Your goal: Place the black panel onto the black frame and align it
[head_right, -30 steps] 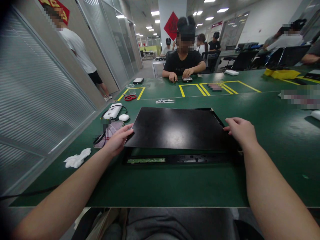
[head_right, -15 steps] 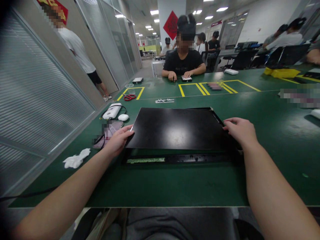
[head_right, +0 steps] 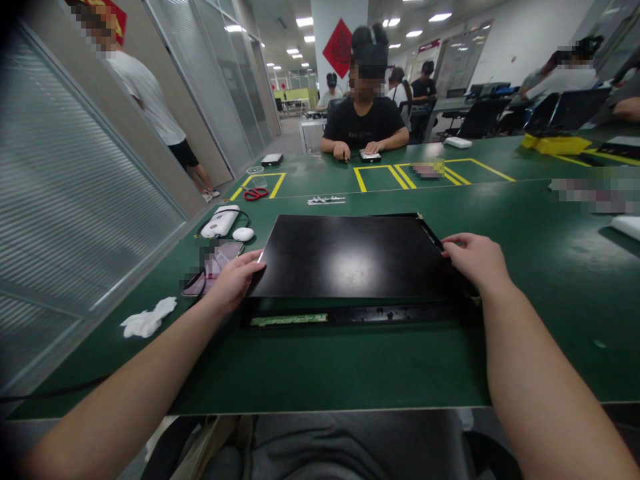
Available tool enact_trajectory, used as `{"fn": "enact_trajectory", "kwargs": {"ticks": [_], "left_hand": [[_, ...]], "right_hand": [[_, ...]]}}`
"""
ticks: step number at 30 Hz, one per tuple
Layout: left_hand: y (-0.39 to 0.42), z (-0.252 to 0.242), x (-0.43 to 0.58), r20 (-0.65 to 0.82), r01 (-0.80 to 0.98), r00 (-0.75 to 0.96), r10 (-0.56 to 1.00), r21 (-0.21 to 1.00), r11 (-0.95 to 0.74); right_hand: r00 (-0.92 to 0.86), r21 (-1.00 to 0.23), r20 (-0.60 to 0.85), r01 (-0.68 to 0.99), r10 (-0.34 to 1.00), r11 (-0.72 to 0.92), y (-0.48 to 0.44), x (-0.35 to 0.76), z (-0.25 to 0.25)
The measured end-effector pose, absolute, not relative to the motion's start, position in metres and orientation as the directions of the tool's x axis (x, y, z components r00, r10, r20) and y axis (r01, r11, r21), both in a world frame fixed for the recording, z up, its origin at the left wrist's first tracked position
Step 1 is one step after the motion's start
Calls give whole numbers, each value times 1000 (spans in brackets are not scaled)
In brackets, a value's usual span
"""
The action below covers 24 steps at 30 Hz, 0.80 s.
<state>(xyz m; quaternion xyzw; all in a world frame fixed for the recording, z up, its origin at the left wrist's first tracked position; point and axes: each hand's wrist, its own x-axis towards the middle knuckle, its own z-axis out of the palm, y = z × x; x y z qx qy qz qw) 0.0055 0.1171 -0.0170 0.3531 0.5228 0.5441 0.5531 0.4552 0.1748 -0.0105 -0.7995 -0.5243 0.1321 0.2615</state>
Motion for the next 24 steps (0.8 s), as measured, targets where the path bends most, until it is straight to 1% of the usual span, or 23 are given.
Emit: {"fn": "enact_trajectory", "kwargs": {"ticks": [8, 11, 13, 14, 17, 19, 21, 24], "left_hand": [[120, -22, 2, -187, -205, -138, 973, 966, 157], [119, -22, 2, -201, -198, -149, 968, 965, 170], [119, -22, 3, -206, -203, -153, 966, 964, 174], [119, -21, 3, -208, -206, -153, 966, 963, 174], [118, -19, 4, -208, -213, -150, 967, 962, 174], [117, -17, 5, -211, -211, -156, 965, 961, 176], [117, -16, 6, -219, -208, -177, 960, 961, 181], [117, -15, 7, -228, -204, -213, 950, 961, 185]], "right_hand": [[393, -500, 78, 811, 916, -306, 177, 456, -11], [381, -483, 149, 833, 912, -269, 178, 459, -12], [381, -448, 172, 851, 908, -273, 180, 462, -14], [383, -426, 152, 857, 911, -289, 181, 464, -16], [364, -355, 3, 871, 931, -339, 186, 469, -22], [335, -325, -75, 882, 939, -340, 189, 471, -26], [313, -316, -100, 890, 944, -329, 191, 472, -28], [322, -320, -96, 886, 942, -336, 192, 472, -30]]}}
